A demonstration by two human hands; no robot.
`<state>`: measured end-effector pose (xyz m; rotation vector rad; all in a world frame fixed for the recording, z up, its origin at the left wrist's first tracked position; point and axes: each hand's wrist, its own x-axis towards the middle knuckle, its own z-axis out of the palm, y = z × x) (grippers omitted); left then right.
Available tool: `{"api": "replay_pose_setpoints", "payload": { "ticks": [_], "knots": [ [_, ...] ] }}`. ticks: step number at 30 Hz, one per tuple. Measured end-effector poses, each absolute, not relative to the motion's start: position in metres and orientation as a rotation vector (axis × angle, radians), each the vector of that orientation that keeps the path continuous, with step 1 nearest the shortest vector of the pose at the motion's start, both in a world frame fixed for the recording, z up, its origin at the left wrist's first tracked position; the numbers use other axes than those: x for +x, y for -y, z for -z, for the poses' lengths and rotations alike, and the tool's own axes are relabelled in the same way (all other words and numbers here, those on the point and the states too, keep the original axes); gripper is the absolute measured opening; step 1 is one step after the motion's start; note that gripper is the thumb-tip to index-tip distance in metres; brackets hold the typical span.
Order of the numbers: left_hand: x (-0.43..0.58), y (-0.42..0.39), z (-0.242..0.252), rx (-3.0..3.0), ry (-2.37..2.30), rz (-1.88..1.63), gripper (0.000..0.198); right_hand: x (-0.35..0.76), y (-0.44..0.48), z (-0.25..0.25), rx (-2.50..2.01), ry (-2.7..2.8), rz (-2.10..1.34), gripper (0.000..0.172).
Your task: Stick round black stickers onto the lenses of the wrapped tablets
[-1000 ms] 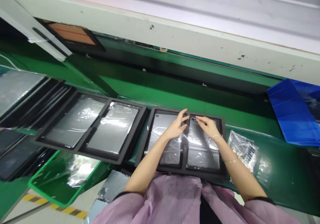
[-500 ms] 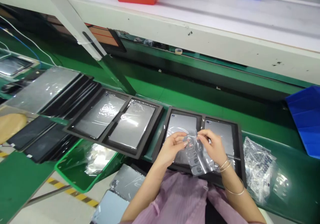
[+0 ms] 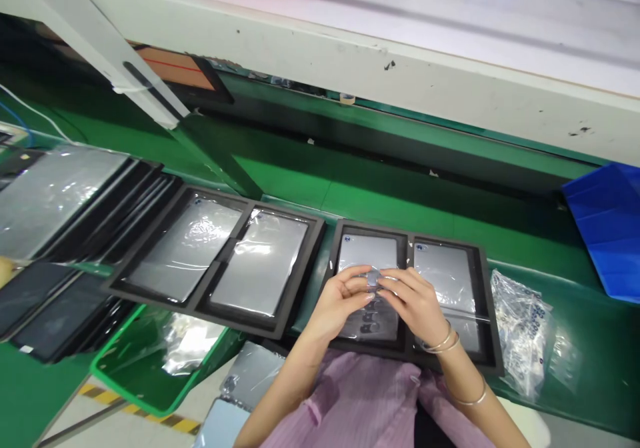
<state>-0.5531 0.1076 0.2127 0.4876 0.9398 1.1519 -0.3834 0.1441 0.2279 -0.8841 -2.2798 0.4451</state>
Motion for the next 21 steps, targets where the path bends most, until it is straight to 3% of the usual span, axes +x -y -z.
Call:
{"api": "replay_pose_setpoints", "payload": {
  "ticks": [4,11,16,21],
  "knots": [
    [-0.551,-0.106,-0.213,0.714,-1.19,-1.14,0.037,-0.389,-0.142,-0.228,-0.964,2.246,-0.453,0.017],
    [-0.545,-0.094,-0.226,1.204,-1.596,-1.091,0.041,-0.408,-0.138,-0.231,-1.011,2.123,-0.566,0.016],
    [-0.551,-0.092,-0.226,1.166,-1.549,-1.114,0.039,-0.404,-0.143,-0.234,-0.928,2.067,-0.841,0.016],
    [-0.565,-0.095,-0.22,1.099,-1.391,-1.179,0.038,-0.393,-0.153,-0.233,-1.134,1.849,-1.104,0.016]
  ]
}}
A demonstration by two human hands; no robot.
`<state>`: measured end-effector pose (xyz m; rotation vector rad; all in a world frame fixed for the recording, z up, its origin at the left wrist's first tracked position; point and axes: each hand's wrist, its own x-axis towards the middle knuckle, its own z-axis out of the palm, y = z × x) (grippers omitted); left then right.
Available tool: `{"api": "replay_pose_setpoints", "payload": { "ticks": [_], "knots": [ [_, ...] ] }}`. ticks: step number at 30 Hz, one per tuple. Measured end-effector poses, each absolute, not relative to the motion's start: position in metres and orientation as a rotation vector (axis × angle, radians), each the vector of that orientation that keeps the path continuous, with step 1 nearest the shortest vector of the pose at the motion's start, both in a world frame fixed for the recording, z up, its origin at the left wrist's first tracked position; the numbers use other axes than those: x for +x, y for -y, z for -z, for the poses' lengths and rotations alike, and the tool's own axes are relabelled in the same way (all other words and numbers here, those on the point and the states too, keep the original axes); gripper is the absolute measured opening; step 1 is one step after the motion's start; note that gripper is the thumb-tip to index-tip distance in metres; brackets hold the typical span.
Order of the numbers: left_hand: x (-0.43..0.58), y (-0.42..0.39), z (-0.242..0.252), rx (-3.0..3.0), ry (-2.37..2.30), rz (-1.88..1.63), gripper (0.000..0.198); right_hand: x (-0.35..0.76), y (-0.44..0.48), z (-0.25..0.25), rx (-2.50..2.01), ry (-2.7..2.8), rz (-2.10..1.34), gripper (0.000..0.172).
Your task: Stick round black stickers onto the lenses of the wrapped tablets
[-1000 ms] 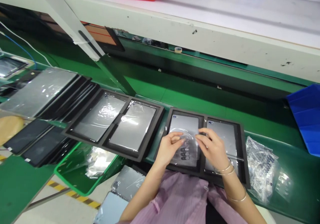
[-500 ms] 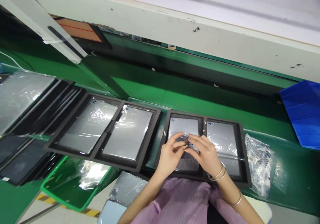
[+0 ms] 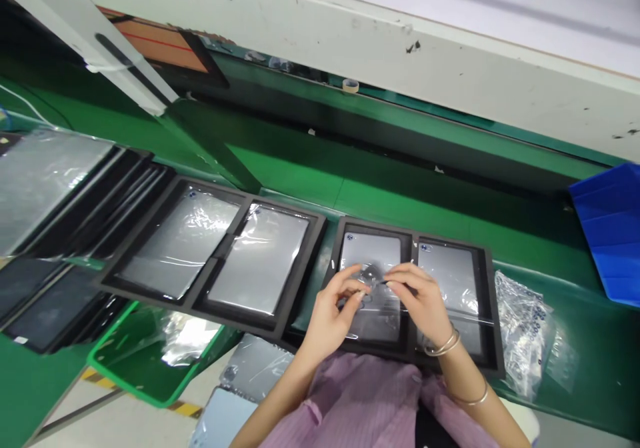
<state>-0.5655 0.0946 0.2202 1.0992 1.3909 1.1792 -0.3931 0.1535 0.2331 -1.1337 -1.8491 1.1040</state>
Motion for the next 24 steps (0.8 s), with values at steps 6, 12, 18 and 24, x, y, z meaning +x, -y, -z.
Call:
{"api": "replay_pose_setpoints", "payload": {
  "ticks": [6,12,18,24],
  "knots": [
    [-0.579,-0.101,-0.212,1.093,-1.488,-1.108,0.025,-0.387,-0.161,-0.227,-1.291,1.587,-1.41,0.02],
    [-0.584,-0.105,-0.206,1.311,-1.527,-0.731,0.022,-0.392,-0.166,-0.21,-1.211,1.78,-1.127,0.014],
    [-0.589,-0.12,-0.189,1.627,-1.713,-0.499,0.028,-0.415,-0.199,-0.171,-0.923,2.176,-0.737,0.02],
    [-0.587,-0.142,-0.169,1.776,-1.846,-0.27,0.036,-0.435,-0.238,-0.129,-0.815,2.385,-0.563,0.023]
  ]
}}
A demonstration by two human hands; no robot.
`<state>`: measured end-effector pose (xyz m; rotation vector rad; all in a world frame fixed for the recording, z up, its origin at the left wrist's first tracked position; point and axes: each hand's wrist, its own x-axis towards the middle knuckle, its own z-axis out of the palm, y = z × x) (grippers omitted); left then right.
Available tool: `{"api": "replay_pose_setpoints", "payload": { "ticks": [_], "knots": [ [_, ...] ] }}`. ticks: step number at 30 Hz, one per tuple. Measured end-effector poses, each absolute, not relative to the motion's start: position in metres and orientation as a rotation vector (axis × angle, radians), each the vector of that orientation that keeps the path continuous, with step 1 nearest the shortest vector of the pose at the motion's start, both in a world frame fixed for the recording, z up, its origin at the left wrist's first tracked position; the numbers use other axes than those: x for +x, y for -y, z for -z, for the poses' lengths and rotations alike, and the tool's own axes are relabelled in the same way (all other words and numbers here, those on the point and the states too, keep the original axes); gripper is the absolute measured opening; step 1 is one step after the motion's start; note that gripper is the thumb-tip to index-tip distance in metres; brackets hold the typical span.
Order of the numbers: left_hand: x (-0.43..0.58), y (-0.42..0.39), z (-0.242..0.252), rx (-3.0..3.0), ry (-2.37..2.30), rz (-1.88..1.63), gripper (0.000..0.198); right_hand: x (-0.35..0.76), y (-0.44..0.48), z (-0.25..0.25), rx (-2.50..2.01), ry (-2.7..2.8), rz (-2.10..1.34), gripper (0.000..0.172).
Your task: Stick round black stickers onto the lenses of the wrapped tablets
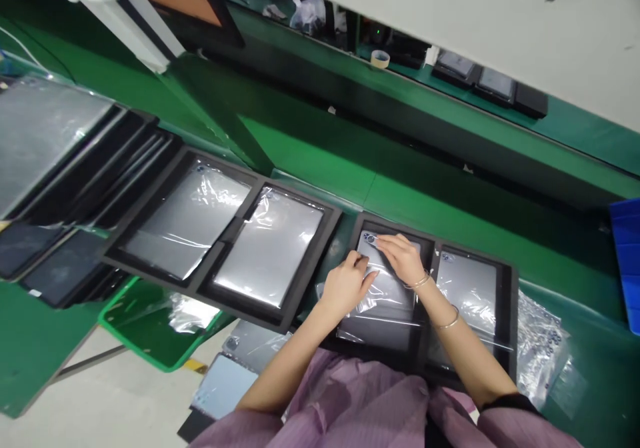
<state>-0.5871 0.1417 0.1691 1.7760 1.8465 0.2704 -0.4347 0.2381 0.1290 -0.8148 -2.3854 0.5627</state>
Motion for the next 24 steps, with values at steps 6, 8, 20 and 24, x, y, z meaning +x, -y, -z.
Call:
{"api": "replay_pose_setpoints", "payload": {
  "ticks": [6,8,20,24],
  "knots": [
    [-0.585,-0.147,-0.148,1.847,-1.931,-0.257,0.045,-0.44,-0.254,-0.109,-0.779,2.463,-0.546,0.025],
    [-0.586,-0.147,-0.144,1.817,-1.914,-0.292,0.046,-0.44,-0.255,-0.108,-0.792,2.467,-0.566,0.026],
    [-0.587,-0.148,-0.136,1.766,-1.924,-0.301,0.047,-0.436,-0.257,-0.107,-0.782,2.556,-0.652,0.032],
    [-0.587,-0.149,-0.137,1.792,-1.923,-0.257,0.05,-0.436,-0.258,-0.111,-0.745,2.63,-0.587,0.031]
  ]
}}
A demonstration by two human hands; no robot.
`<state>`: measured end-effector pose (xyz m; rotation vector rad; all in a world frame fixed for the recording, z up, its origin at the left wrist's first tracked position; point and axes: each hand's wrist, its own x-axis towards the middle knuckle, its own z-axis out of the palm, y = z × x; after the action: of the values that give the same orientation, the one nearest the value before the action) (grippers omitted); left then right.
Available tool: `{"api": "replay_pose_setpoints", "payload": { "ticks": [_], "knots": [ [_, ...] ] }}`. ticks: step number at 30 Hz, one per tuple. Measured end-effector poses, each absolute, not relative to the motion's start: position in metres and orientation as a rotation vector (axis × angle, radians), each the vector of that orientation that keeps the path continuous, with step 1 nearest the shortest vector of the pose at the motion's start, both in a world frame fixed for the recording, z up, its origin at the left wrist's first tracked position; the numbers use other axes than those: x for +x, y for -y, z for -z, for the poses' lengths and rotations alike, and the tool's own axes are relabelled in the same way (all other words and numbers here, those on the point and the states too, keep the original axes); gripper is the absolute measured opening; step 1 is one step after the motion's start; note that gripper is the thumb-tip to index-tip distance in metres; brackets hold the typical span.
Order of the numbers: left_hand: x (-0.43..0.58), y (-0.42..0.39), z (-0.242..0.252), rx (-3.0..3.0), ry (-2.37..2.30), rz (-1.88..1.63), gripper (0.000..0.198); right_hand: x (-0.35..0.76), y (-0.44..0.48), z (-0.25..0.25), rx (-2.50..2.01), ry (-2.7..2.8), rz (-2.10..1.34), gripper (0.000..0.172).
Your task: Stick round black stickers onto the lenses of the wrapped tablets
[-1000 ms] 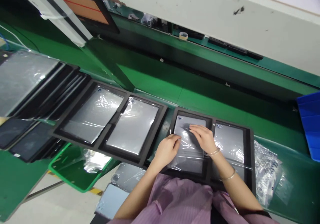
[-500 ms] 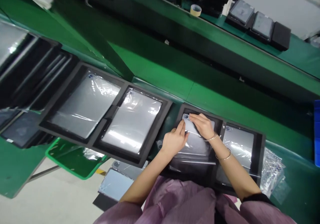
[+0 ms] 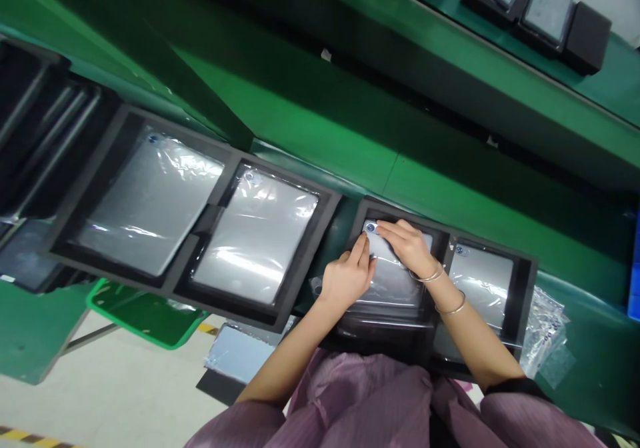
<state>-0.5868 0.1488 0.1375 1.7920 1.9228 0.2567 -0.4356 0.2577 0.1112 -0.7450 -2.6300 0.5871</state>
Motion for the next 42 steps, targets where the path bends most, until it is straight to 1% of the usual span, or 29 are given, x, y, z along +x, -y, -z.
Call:
{"api": "replay_pose_setpoints", "payload": {
  "ticks": [8,20,25,31,38,42],
  "knots": [
    [-0.584,-0.153,-0.14,1.85,-1.951,-0.156,0.048,-0.436,-0.264,-0.118,-0.688,2.791,-0.503,0.029],
    [-0.579,-0.156,-0.139,1.847,-1.954,-0.088,0.051,-0.435,-0.263,-0.121,-0.654,2.896,-0.372,0.035],
    [-0.574,-0.154,-0.133,1.857,-1.992,-0.088,0.051,-0.429,-0.263,-0.116,-0.701,2.841,-0.484,0.035],
    [-0.573,-0.154,-0.134,1.955,-2.003,0.036,0.051,-0.428,-0.262,-0.115,-0.766,2.606,-0.666,0.033],
    [-0.567,-0.158,-0.143,1.916,-2.032,0.162,0.052,-0.431,-0.258,-0.11,-0.827,2.533,-0.679,0.036],
    [-0.564,-0.158,-0.144,1.87,-2.029,0.187,0.053,-0.429,-0.256,-0.109,-0.784,2.499,-0.653,0.033]
  ]
}}
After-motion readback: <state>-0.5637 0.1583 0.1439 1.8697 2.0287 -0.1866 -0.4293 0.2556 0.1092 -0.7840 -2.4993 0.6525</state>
